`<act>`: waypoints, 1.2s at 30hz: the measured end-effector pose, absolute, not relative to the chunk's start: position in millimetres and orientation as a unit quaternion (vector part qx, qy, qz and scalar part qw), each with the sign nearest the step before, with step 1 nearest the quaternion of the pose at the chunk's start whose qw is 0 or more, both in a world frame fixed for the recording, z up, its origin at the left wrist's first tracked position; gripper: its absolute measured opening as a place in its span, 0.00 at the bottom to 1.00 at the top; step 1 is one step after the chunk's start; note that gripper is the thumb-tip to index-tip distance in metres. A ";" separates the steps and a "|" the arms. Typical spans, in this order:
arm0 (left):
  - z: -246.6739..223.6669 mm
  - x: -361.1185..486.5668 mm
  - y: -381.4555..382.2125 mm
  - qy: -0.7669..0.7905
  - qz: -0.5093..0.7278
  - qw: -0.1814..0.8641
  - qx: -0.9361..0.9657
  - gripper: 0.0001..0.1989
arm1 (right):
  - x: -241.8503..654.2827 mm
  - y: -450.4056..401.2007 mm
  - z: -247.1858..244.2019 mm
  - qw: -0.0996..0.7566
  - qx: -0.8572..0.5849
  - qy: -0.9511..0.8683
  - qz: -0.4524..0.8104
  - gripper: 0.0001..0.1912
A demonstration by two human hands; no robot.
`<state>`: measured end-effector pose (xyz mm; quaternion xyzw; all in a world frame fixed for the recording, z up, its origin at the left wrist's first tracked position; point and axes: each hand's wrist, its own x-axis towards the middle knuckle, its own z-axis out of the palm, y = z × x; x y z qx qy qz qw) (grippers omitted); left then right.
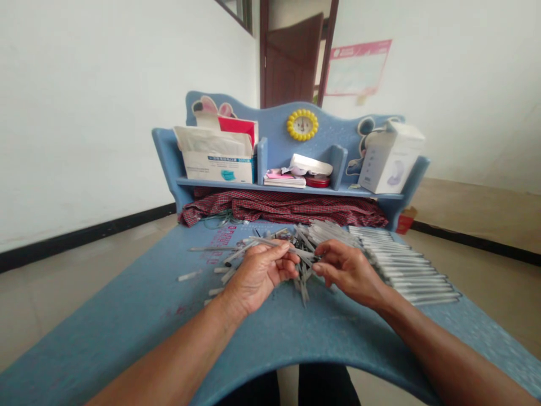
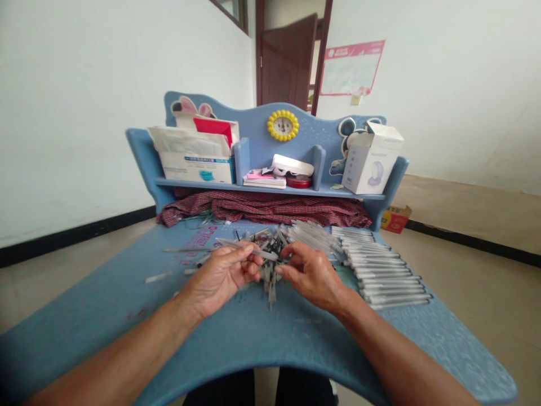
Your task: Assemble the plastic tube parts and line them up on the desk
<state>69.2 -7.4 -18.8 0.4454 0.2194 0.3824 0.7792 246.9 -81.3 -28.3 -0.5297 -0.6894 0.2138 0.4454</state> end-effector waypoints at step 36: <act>-17.9 69.0 -8.3 0.214 0.388 0.774 0.452 0.02 | 244.4 -79.9 -25.0 0.460 -0.521 -0.632 0.341 0.19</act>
